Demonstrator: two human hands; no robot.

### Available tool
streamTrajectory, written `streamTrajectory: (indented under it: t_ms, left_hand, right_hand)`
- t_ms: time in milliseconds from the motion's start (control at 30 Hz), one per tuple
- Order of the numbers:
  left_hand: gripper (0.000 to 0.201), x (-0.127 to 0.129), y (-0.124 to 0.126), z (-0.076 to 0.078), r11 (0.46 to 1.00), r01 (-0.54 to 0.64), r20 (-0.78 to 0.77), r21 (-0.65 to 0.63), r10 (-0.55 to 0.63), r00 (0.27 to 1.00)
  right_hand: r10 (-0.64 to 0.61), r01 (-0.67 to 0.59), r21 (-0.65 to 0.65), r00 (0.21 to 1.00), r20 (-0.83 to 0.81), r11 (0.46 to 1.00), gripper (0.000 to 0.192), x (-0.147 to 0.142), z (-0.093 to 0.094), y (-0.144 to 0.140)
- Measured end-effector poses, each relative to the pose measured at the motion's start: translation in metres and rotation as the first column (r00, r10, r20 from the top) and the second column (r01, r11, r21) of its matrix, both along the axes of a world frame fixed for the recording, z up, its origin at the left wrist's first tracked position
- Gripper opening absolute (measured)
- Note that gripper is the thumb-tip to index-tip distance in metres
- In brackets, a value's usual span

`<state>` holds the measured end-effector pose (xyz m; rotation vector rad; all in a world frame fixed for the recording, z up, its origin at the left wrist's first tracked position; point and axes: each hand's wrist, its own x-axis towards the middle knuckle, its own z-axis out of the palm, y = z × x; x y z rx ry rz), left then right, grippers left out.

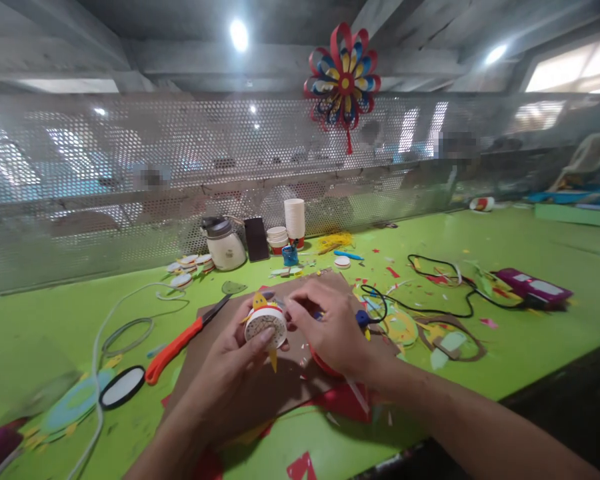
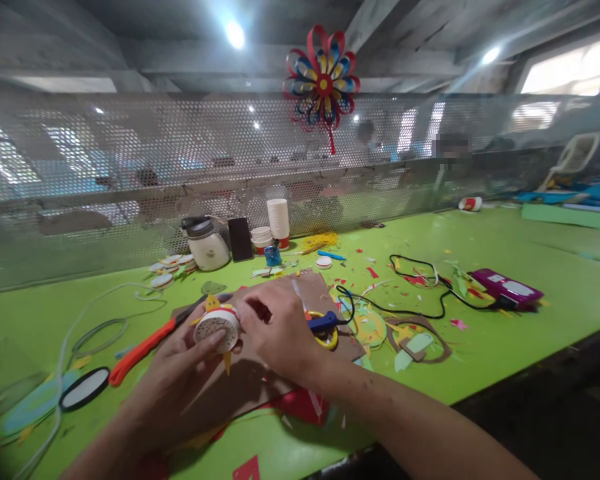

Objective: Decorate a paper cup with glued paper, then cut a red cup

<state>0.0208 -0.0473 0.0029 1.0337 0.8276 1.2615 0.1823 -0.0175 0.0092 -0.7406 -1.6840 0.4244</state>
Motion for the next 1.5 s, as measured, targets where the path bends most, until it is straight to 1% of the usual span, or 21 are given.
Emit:
streamTrajectory:
  t_ms: [67,133,267,400,500,600,733,833,967,1067,1200,1267,1367,1433,1500]
  left_hand:
    - [0.055,-0.0032,-0.0001,-0.0016,0.999,0.037,-0.004,-0.012,-0.037,0.999]
    - [0.062,-0.0064,0.0003,-0.0039,0.998,0.060,0.009,-0.024,-0.060,0.998]
    - [0.066,-0.0090,0.0006,-0.0058,0.995,0.097,0.009,-0.021,-0.097,0.995]
    - [0.069,-0.0058,-0.0025,-0.0029,0.993,0.113,0.010,-0.038,-0.113,0.994]
    - [0.067,-0.0038,-0.0042,-0.0019,0.991,0.124,0.017,-0.050,-0.124,0.992]
    - [0.064,-0.0047,-0.0036,-0.0044,0.995,0.093,0.004,-0.048,-0.092,0.996]
    - [0.066,-0.0067,-0.0017,-0.0093,0.991,0.116,0.011,-0.064,-0.115,0.993]
    - [0.059,-0.0051,-0.0011,-0.0097,0.991,0.119,0.003,-0.068,-0.119,0.993]
    - [0.053,-0.0020,-0.0017,-0.0072,0.994,0.095,0.005,-0.047,-0.095,0.995]
    - [0.052,-0.0024,-0.0019,-0.0068,0.994,0.103,0.008,-0.048,-0.103,0.995]
    - [0.053,-0.0045,-0.0011,-0.0068,0.995,0.103,-0.014,-0.016,-0.104,0.995]
    - [0.054,-0.0049,-0.0007,-0.0060,0.996,0.089,-0.011,0.001,-0.089,0.996]
    - [0.057,-0.0052,-0.0005,-0.0042,0.995,0.096,0.001,-0.006,-0.096,0.995]
    - [0.057,-0.0056,-0.0005,-0.0034,0.994,0.109,-0.014,-0.011,-0.109,0.994]
    - [0.057,-0.0058,-0.0007,-0.0030,0.993,0.114,-0.042,-0.010,-0.115,0.993]
  right_hand:
    - [0.085,-0.086,-0.079,0.996,-0.023,0.993,0.015,0.0015,0.0015,0.0032]
    - [0.133,-0.136,-0.131,0.991,-0.034,0.982,0.013,0.0022,0.0019,0.0049]
    - [0.148,-0.154,-0.153,0.988,-0.049,0.976,0.010,0.0023,0.0028,0.0054]
    - [0.151,-0.160,-0.165,0.986,-0.063,0.973,0.009,0.0039,0.0061,0.0053]
    - [0.162,-0.174,-0.193,0.984,-0.078,0.966,0.009,0.0053,0.0081,0.0054]
    - [0.175,-0.192,-0.215,0.980,-0.095,0.958,0.010,0.0046,0.0076,0.0051]
    - [0.157,-0.173,-0.186,0.983,-0.098,0.967,0.011,0.0018,0.0053,0.0035]
    - [0.150,-0.161,-0.183,0.986,-0.071,0.970,0.011,0.0010,0.0048,0.0019]
    - [0.196,-0.212,-0.206,0.976,-0.098,0.955,0.011,0.0008,0.0040,0.0021]
    - [0.238,-0.268,-0.234,0.960,-0.148,0.935,0.011,0.0004,0.0027,0.0035]
    - [0.261,-0.300,-0.240,0.948,-0.180,0.923,0.015,0.0013,0.0025,0.0042]
    - [0.258,-0.286,-0.229,0.955,-0.143,0.931,0.017,0.0021,0.0029,0.0040]
    - [0.209,-0.224,-0.202,0.973,-0.092,0.953,0.011,0.0024,0.0034,0.0036]
    - [0.212,-0.237,-0.244,0.969,-0.124,0.940,0.007,0.0022,0.0039,0.0033]
    - [0.248,-0.297,-0.315,0.951,-0.185,0.902,0.005,0.0019,0.0046,0.0027]
